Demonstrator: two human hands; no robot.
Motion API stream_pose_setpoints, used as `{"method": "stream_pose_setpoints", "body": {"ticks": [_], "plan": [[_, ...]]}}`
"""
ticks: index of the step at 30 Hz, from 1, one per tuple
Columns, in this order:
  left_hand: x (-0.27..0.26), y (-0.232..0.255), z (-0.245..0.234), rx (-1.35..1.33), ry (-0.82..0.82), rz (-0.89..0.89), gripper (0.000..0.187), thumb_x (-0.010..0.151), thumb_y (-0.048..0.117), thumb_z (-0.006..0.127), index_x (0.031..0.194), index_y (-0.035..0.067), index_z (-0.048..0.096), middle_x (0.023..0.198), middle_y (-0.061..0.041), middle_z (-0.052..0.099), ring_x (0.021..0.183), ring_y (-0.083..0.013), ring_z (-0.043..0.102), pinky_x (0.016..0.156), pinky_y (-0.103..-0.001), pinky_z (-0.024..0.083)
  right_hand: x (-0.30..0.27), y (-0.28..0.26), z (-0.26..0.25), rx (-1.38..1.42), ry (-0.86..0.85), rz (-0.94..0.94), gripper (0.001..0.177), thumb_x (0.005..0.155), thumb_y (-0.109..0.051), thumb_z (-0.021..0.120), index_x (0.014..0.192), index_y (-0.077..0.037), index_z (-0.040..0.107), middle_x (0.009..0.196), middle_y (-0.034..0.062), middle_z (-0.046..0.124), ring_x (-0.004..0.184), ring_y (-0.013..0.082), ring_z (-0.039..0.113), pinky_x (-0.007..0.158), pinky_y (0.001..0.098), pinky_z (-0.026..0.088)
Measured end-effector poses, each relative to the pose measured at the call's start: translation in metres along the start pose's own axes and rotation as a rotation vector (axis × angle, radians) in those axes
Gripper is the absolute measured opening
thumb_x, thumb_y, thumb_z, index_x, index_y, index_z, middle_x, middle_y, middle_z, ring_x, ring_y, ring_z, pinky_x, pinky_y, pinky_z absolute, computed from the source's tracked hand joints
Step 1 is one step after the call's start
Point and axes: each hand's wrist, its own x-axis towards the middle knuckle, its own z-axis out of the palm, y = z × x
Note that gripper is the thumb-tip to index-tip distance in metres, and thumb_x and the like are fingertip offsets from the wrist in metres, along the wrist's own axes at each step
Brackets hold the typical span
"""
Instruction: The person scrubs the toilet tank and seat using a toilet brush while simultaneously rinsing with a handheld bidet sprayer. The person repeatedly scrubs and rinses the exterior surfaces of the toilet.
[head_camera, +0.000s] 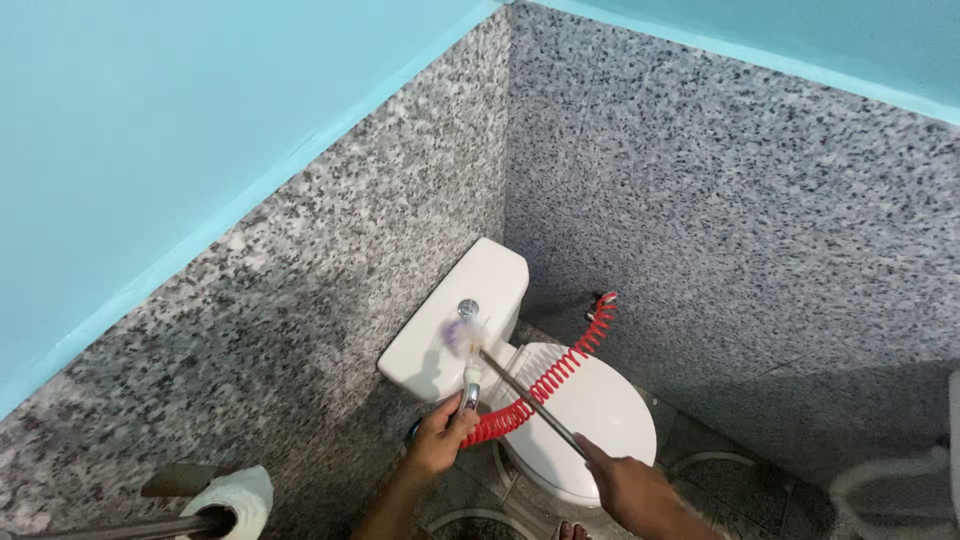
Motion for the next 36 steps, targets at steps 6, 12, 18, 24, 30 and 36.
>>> {"method": "stream_pose_setpoints", "body": {"ticks": [6,12,18,24,30,36], "plan": [[0.015,-0.018,0.000,0.019,0.089,-0.034,0.044,0.100,0.025,0.060,0.139,0.007,0.060,0.090,-0.001,0.069,0.077,-0.0082,0.060,0.070,-0.027,0.051,0.045,-0.018,-0.035,0.042,0.146,0.102,0.049,0.103,-0.037,0.040,0.152,-0.036,0.040,0.093,0.0203,0.074,0.084,0.0388,0.074,0.080,0.0533,0.059],[0.010,0.000,0.008,0.006,0.111,0.025,0.043,0.101,0.025,0.059,0.139,0.006,0.060,0.087,0.001,0.064,0.076,-0.0076,0.057,0.070,-0.026,0.051,0.070,-0.032,-0.031,-0.049,0.104,-0.058,0.056,0.100,-0.028,0.043,0.154,-0.037,0.036,0.097,0.0197,0.073,0.087,0.0385,0.072,0.079,0.0560,0.057],[-0.007,0.033,0.011,0.003,0.124,-0.027,0.036,0.102,0.023,0.056,0.132,0.003,0.062,0.086,0.002,0.064,0.075,-0.0069,0.057,0.069,-0.025,0.051,0.092,-0.020,-0.035,0.035,0.187,0.023,0.057,0.100,-0.025,0.044,0.155,-0.034,0.035,0.097,0.0204,0.074,0.086,0.0389,0.073,0.080,0.0563,0.056],[-0.014,0.053,0.024,0.073,0.105,-0.054,0.041,0.100,0.025,0.055,0.138,0.008,0.057,0.084,0.001,0.061,0.073,-0.0070,0.054,0.067,-0.027,0.050,0.084,0.001,-0.026,0.054,0.187,-0.045,0.052,0.102,-0.032,0.041,0.154,-0.032,0.034,0.089,0.0211,0.074,0.080,0.0404,0.073,0.080,0.0570,0.056],[-0.010,0.046,0.033,0.055,0.078,0.025,0.040,0.102,0.025,0.056,0.133,0.001,0.062,0.084,0.002,0.061,0.073,-0.0067,0.054,0.066,-0.027,0.049,0.049,0.001,-0.014,-0.020,0.075,0.003,0.054,0.102,-0.035,0.040,0.155,-0.036,0.031,0.087,0.0191,0.074,0.078,0.0384,0.073,0.075,0.0551,0.059],[-0.004,0.013,0.030,0.004,0.027,-0.062,0.038,0.102,0.024,0.055,0.132,0.003,0.059,0.079,0.001,0.059,0.066,-0.0072,0.052,0.059,-0.025,0.046,0.036,0.001,0.004,0.118,0.095,0.039,0.052,0.102,-0.039,0.042,0.153,-0.034,0.035,0.083,0.0214,0.074,0.076,0.0405,0.073,0.076,0.0558,0.057]]}}
